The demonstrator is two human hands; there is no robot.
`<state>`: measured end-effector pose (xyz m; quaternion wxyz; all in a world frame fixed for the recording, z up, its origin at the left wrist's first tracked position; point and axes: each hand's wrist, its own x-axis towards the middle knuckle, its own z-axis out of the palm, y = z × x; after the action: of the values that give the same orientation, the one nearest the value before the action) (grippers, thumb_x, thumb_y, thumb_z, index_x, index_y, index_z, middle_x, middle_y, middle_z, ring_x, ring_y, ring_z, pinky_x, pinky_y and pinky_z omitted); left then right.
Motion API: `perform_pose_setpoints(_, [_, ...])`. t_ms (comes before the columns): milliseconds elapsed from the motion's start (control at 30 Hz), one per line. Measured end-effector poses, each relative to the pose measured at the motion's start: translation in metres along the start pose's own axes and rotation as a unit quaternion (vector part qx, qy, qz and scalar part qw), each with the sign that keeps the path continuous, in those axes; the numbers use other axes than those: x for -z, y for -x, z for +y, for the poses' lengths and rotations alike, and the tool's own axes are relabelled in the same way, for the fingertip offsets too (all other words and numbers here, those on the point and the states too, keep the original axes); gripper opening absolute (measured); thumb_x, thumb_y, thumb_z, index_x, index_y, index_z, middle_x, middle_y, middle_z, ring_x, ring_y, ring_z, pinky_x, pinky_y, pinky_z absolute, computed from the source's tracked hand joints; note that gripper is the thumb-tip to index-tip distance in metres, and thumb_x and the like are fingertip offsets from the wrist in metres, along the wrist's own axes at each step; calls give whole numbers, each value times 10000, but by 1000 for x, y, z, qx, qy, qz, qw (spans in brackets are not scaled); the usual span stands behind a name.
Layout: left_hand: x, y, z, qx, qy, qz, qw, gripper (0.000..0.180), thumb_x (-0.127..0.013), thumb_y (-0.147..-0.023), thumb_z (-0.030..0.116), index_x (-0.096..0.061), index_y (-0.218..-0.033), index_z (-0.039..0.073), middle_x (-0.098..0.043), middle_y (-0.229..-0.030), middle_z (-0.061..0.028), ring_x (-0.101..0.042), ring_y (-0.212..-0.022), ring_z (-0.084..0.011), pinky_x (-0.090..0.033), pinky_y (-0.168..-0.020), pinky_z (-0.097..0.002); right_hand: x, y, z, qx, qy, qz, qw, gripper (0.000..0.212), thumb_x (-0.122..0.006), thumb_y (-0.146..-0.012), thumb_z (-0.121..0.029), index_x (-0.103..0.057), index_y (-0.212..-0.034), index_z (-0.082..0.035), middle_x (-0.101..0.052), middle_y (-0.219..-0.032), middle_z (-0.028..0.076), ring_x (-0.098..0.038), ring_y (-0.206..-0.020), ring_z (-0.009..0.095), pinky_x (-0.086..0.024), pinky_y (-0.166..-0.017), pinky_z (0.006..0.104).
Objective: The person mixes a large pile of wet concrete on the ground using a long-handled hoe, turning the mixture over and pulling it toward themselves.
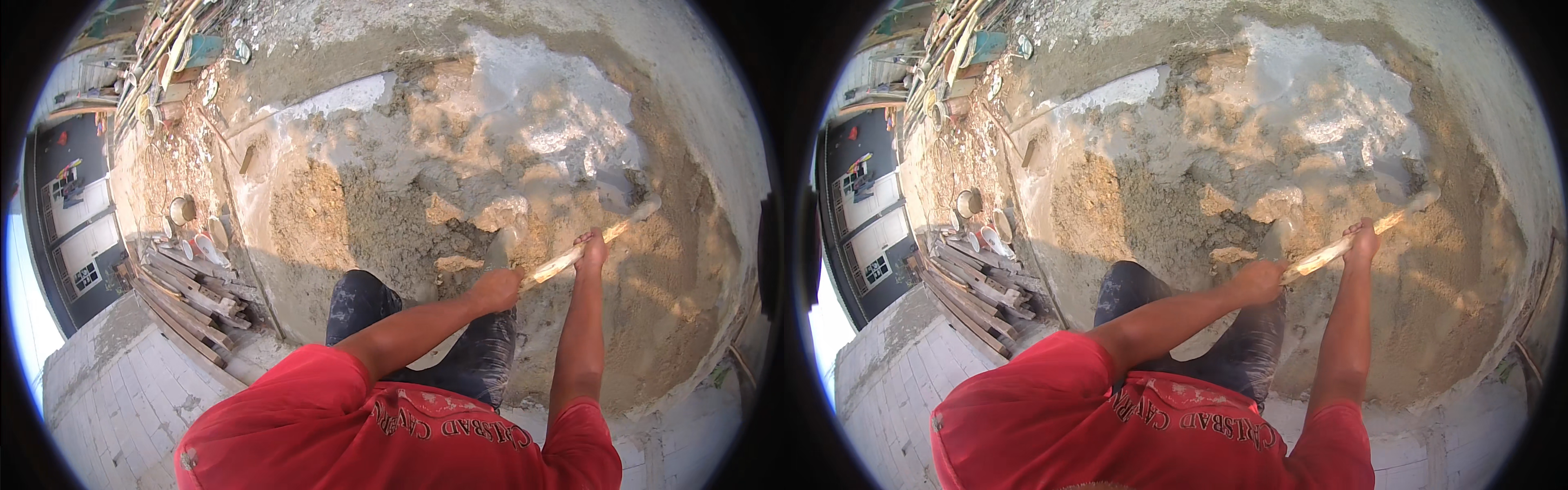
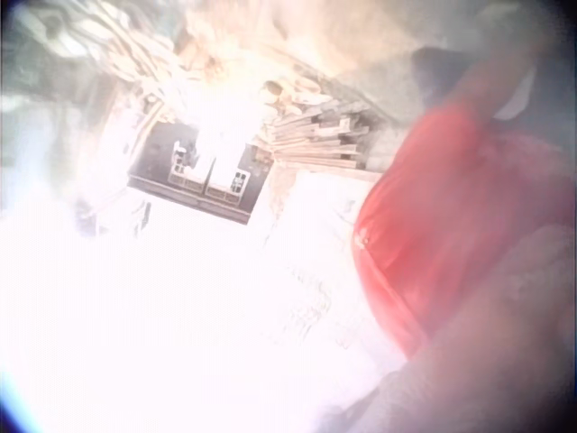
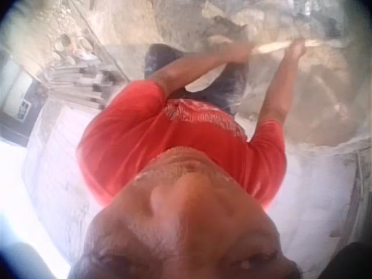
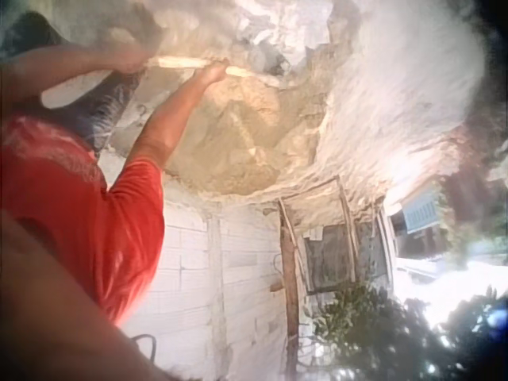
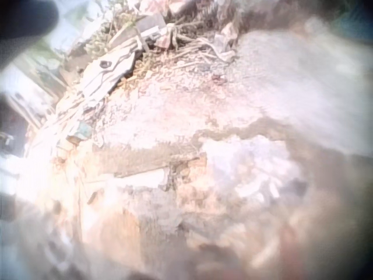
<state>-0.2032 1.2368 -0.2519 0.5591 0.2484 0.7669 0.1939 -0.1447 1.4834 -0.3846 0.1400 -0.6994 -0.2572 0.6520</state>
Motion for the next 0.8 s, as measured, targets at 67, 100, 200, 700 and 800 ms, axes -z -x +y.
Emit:
perform_pose_setpoints(67, [21, -23, -13, 5, -7, 6, 1000, 279, -592, -834, 105, -585, -1091, -4, -695, -951, -260, -677, -940, -444, -530, -822, -544, -35, -14, 0, 13, -9, -7, 1000, 210, -586, -938, -140, -466, -780, -73, -472, -640, 45, -481, -520, 169, -463, -484, 322])
perform_pose_setpoints(100, [33, -37, -26, 9, -9, 17, 1000, 288, -610, -845, 128, -582, -1107, 10, -697, -943, -254, -676, -939, -445, -530, -821, -542, -54, -22, 4, 18, -15, -19, 1000, 213, -590, -944, -151, -461, -798, -64, -476, -639, 52, -483, -516, 175, -462, -492, 327])
perform_pose_setpoints(200, [87, -73, -79, -3, -42, 28, 999, 299, -648, -863, 172, -579, -1117, 29, -700, -944, -243, -675, -940, -439, -534, -817, -528, -134, -48, 32, 20, -23, -34, 999, 200, -585, -941, -124, -467, -796, -54, -477, -646, 55, -484, -516, 180, -467, -496, 339])
perform_pose_setpoints(700, [390, 5, -463, 45, -87, 111, 989, 405, -605, -808, 135, -586, -1185, -13, -688, -1009, -282, -663, -965, -434, -514, -882, -487, -569, 93, 326, 2, -10, -83, 996, 170, -533, -897, -5, -485, -1031, 87, -511, -704, 120, -534, -550, 225, -515, -522, 395])
perform_pose_setpoints(800, [414, 74, -510, 99, -125, 119, 980, 336, -639, -838, 122, -577, -1149, 10, -688, -938, -273, -664, -928, -447, -518, -842, -510, -593, 148, 390, -49, -13, -128, 990, 139, -539, -900, -45, -460, -979, 39, -491, -694, 109, -514, -543, 221, -505, -505, 389])
